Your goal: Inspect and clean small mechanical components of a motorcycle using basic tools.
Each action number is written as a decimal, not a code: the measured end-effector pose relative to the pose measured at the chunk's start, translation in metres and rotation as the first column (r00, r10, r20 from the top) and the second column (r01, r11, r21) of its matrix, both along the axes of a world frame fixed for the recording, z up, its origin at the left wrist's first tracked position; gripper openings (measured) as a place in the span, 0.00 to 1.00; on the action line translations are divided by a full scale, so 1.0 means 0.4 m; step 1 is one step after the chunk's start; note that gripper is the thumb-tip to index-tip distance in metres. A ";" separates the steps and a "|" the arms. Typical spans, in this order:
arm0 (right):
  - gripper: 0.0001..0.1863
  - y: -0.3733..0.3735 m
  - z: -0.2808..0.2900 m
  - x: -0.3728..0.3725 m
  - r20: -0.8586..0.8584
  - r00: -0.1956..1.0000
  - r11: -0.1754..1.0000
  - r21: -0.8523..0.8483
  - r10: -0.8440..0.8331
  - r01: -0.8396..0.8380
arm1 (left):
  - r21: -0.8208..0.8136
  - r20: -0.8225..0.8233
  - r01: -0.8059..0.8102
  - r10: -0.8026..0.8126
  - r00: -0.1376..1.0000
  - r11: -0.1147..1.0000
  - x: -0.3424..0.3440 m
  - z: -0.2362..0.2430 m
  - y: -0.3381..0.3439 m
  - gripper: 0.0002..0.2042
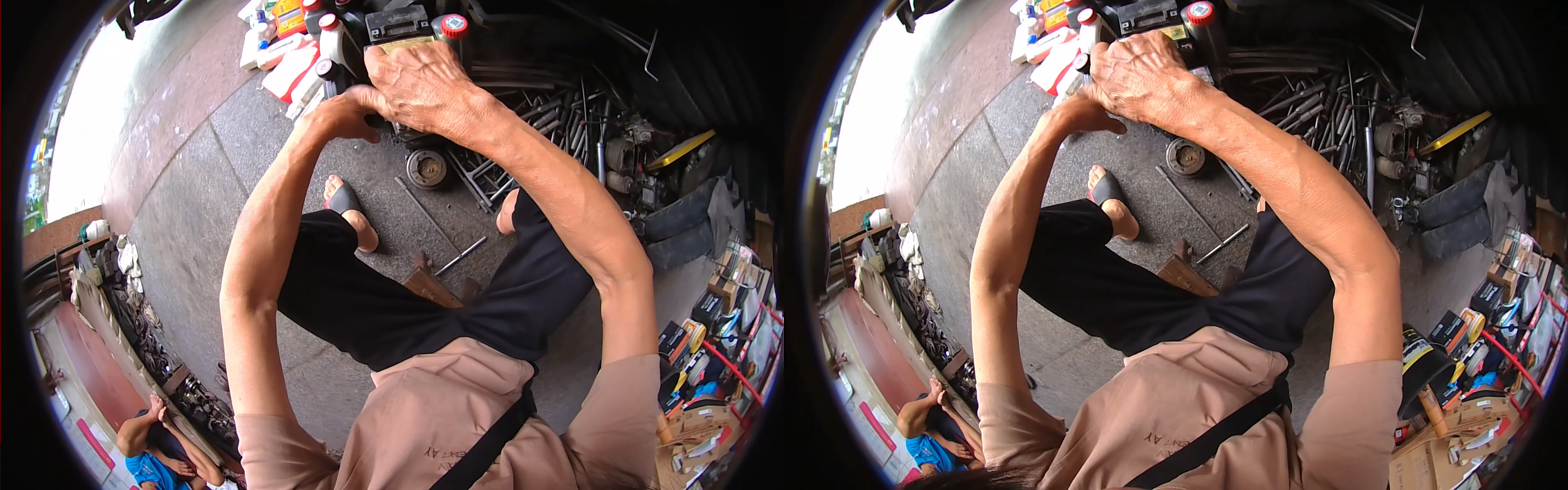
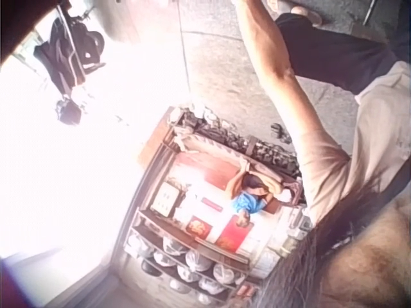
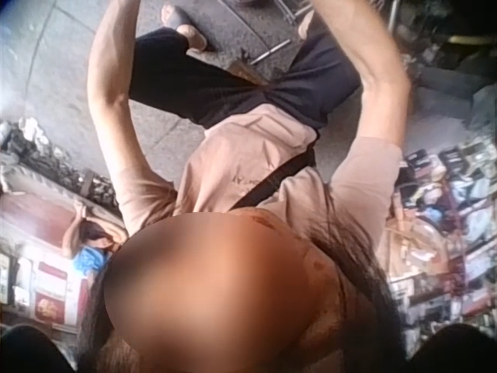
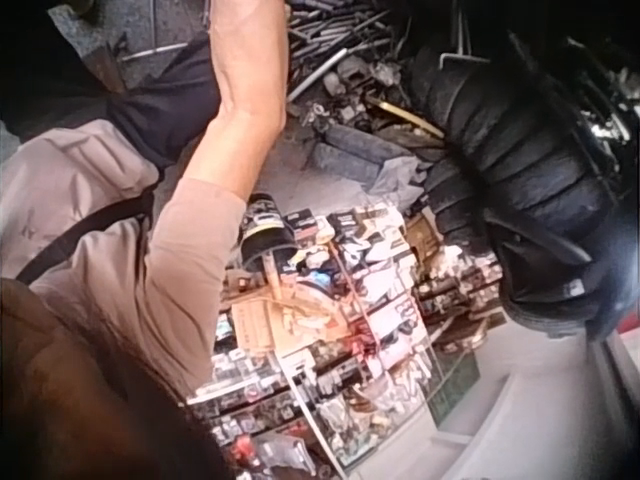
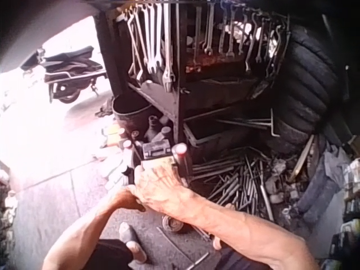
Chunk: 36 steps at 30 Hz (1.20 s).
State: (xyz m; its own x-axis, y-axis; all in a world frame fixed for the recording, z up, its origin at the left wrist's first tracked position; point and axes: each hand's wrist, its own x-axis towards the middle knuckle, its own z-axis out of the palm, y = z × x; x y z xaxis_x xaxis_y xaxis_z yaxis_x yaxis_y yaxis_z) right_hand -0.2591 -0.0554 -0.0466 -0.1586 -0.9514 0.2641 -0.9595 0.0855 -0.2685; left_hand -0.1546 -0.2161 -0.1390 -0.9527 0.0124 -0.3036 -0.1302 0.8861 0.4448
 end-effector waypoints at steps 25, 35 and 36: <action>0.16 0.053 0.020 0.031 0.055 0.997 0.996 0.074 -0.059 0.054 | -0.182 0.288 -0.114 0.164 0.944 0.977 0.008 0.038 -0.035 0.20; 0.21 0.056 0.017 0.011 0.043 0.996 0.996 0.003 0.084 -0.085 | -0.193 0.285 -0.071 0.125 0.950 0.979 -0.002 0.009 -0.036 0.21; 0.20 0.055 0.021 0.015 0.061 0.998 0.999 0.023 0.034 -0.036 | -0.198 0.298 -0.081 0.138 0.945 0.977 -0.004 0.008 -0.036 0.22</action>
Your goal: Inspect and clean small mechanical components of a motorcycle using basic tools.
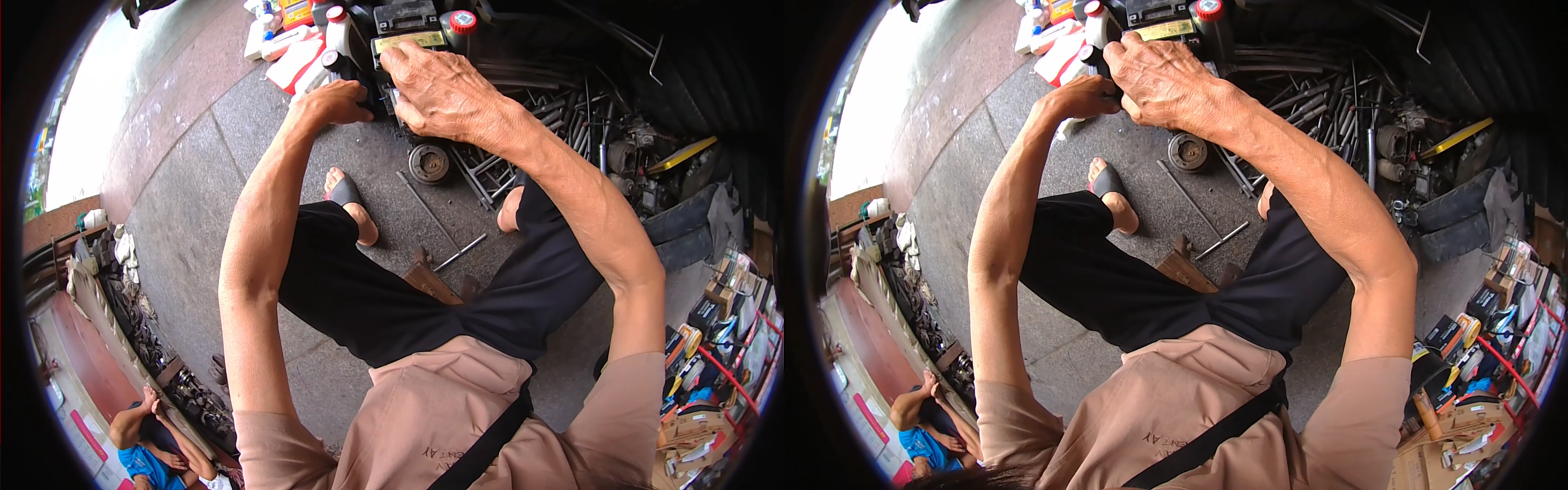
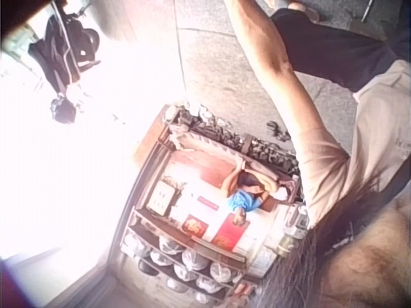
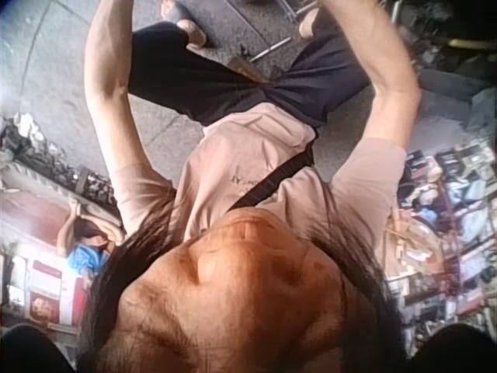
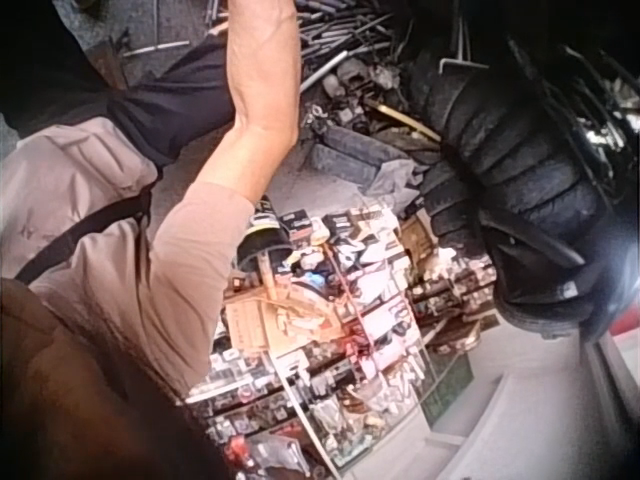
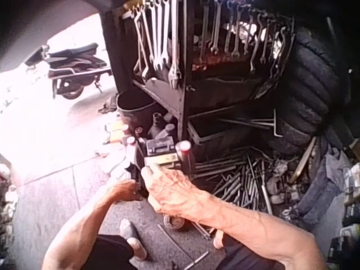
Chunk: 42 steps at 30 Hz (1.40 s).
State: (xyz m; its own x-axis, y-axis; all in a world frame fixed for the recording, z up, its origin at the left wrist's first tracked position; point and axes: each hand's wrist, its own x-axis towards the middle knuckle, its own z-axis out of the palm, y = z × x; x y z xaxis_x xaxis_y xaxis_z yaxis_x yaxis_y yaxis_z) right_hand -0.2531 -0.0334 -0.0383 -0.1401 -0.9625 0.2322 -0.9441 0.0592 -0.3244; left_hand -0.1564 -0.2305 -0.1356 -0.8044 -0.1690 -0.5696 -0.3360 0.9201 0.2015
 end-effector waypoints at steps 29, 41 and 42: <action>0.21 0.005 0.010 -0.031 -0.014 0.992 0.964 0.235 -0.127 0.126 | 0.250 -0.119 0.170 -0.144 0.982 0.953 -0.063 -0.180 0.098 0.22; 0.15 0.021 -0.004 -0.033 0.105 0.984 0.987 0.091 -0.143 0.134 | 0.265 0.045 0.013 -0.026 0.999 0.964 -0.073 -0.106 0.130 0.20; 0.15 0.019 0.000 -0.037 0.086 0.982 0.975 0.162 -0.170 0.155 | 0.238 0.068 0.002 -0.019 0.998 0.971 -0.075 -0.110 0.131 0.21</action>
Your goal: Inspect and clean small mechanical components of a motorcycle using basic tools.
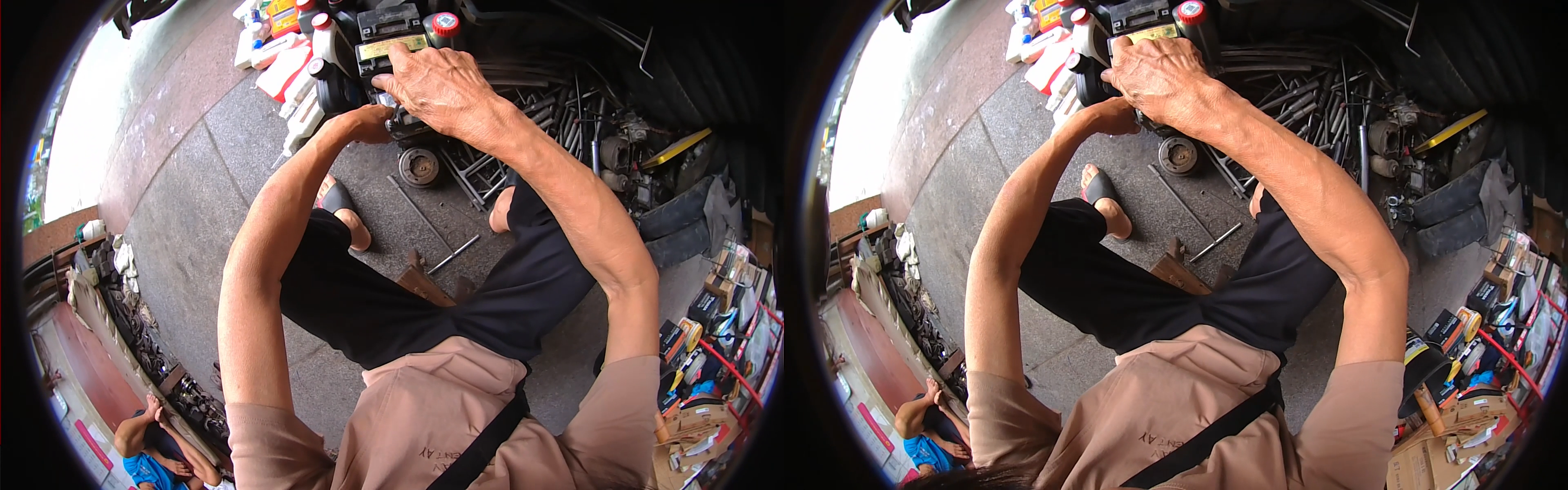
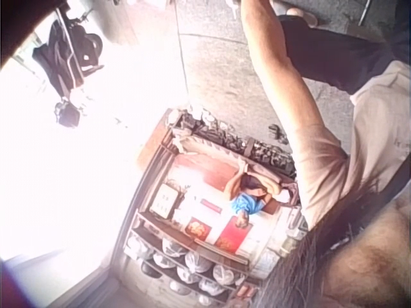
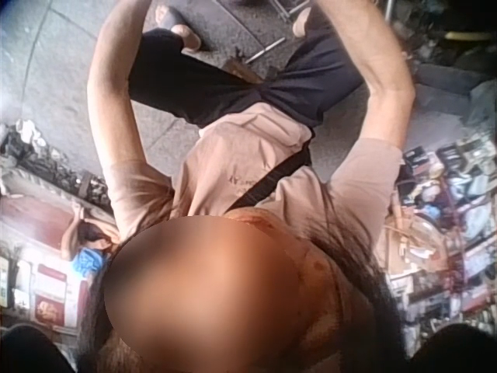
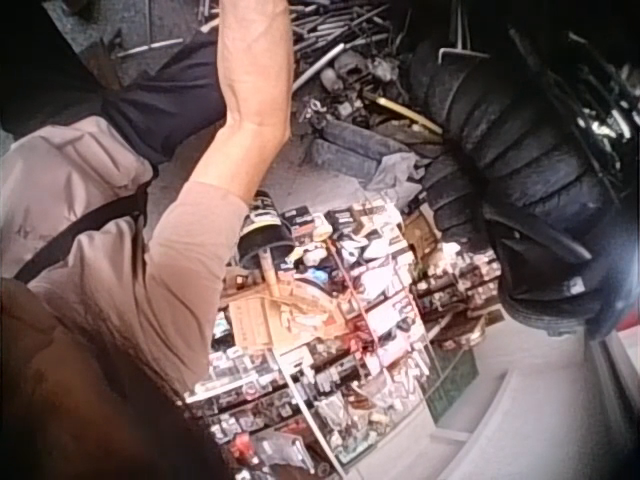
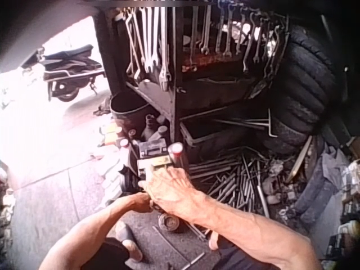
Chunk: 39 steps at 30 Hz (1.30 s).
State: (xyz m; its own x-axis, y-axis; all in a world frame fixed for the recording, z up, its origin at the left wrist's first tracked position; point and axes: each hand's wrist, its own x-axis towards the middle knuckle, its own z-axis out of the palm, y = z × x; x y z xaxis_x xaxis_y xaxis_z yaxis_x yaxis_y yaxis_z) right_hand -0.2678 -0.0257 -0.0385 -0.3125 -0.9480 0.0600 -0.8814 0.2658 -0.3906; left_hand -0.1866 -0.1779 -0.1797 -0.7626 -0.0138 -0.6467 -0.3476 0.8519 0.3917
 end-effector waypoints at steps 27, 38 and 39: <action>0.18 0.005 -0.002 0.000 -0.059 0.996 0.996 -0.061 0.066 -0.070 | -0.062 -0.061 0.129 -0.133 0.989 0.990 -0.001 -0.035 -0.025 0.26; 0.16 -0.022 -0.024 -0.006 -0.098 0.966 0.925 -0.278 0.241 -0.259 | 0.027 -0.229 0.118 -0.109 0.967 0.993 0.009 -0.046 -0.043 0.13; 0.15 -0.024 -0.024 -0.007 -0.067 0.969 0.935 -0.254 0.238 -0.248 | 0.021 -0.218 0.121 -0.114 0.969 0.992 0.009 -0.049 -0.047 0.12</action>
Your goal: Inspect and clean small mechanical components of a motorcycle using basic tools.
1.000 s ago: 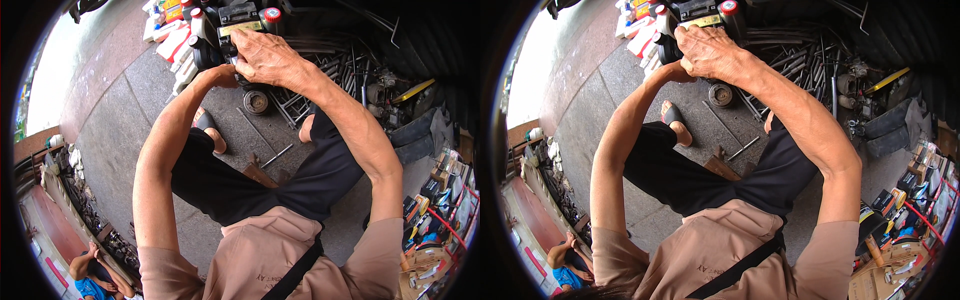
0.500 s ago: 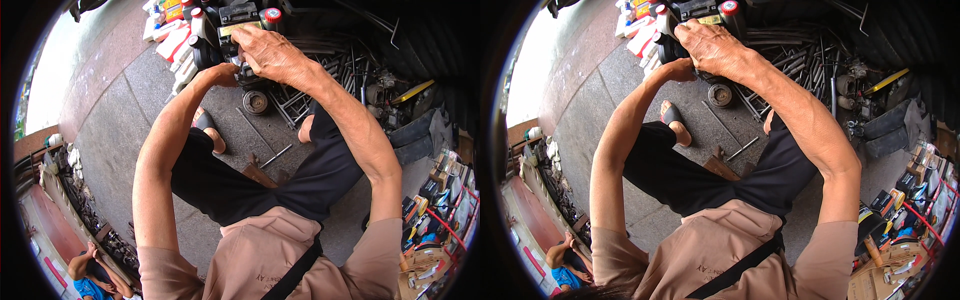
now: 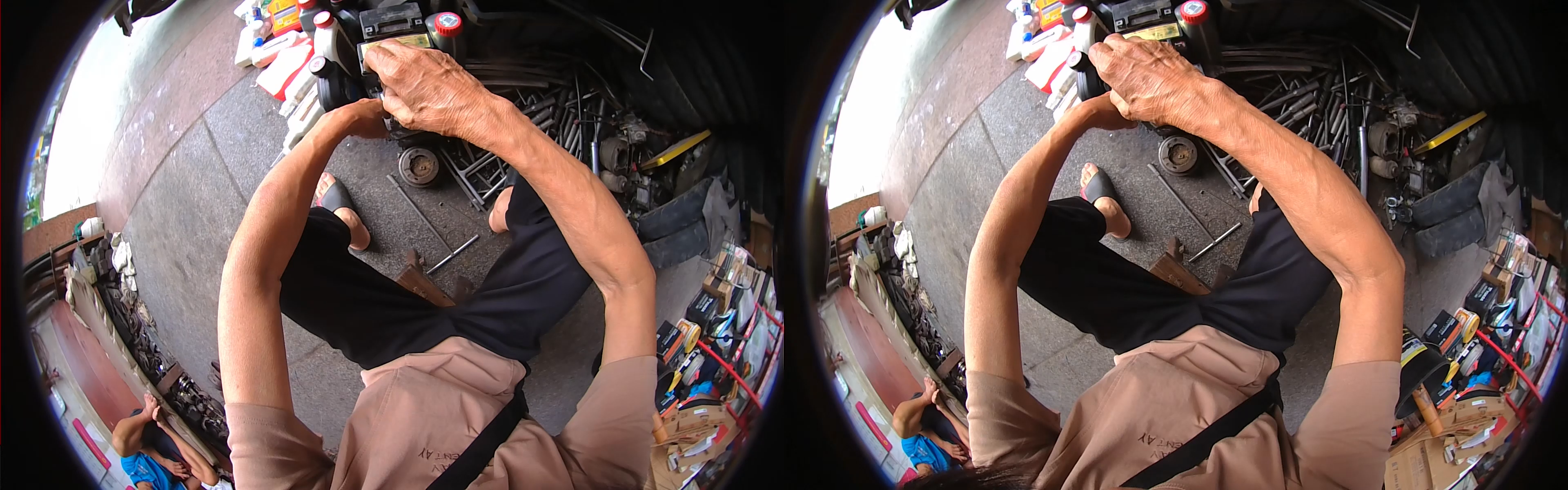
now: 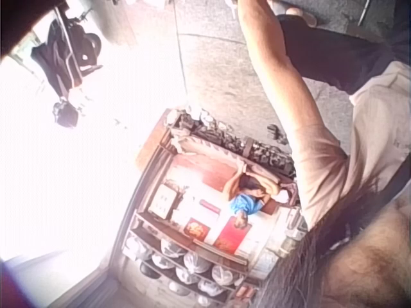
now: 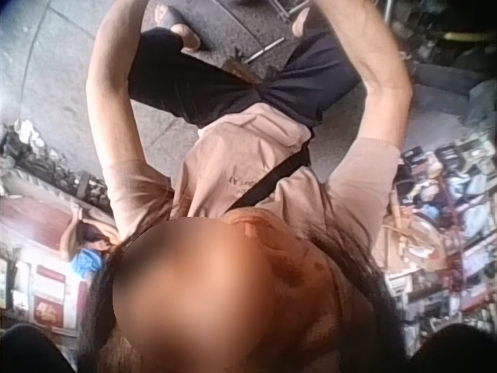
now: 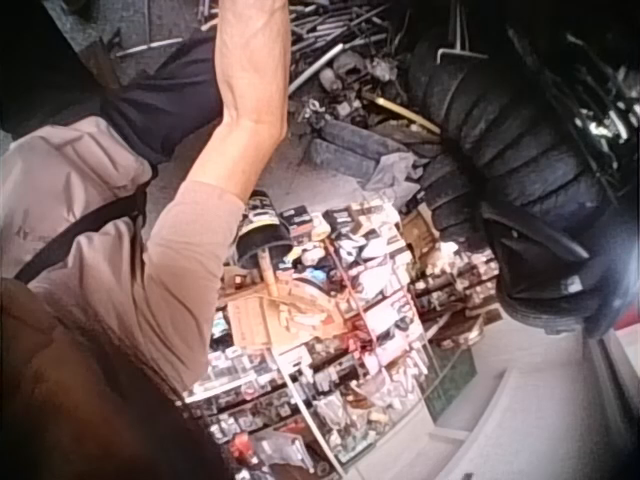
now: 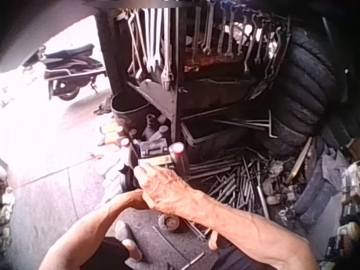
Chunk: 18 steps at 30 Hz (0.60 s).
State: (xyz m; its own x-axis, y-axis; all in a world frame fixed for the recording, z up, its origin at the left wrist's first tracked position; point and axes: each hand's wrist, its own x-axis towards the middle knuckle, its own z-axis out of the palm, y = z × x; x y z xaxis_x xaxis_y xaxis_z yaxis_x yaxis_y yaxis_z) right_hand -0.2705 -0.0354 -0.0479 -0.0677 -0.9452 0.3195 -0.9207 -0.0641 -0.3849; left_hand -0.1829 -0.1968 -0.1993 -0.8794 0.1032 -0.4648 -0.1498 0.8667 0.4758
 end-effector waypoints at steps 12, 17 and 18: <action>0.16 -0.009 0.015 0.045 -0.166 0.965 0.979 -0.015 -0.202 0.203 | -0.268 0.047 -0.120 0.137 0.989 0.956 0.039 0.081 -0.065 0.17; 0.12 -0.013 0.010 0.048 -0.110 0.970 0.974 0.041 -0.216 0.221 | -0.260 0.058 -0.089 0.107 0.993 0.961 0.055 0.102 -0.089 0.18; 0.13 -0.014 0.009 0.048 -0.126 0.972 0.979 0.028 -0.198 0.203 | -0.279 0.074 -0.100 0.125 0.989 0.955 0.058 0.105 -0.092 0.18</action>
State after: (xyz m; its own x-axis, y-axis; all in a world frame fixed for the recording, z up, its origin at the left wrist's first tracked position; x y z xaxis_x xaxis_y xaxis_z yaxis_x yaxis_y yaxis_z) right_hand -0.2512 -0.0409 -0.0444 -0.2198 -0.9286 0.2991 -0.9535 0.1397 -0.2671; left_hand -0.1598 -0.2336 -0.1574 -0.8314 -0.1362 -0.5387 -0.2851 0.9367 0.2031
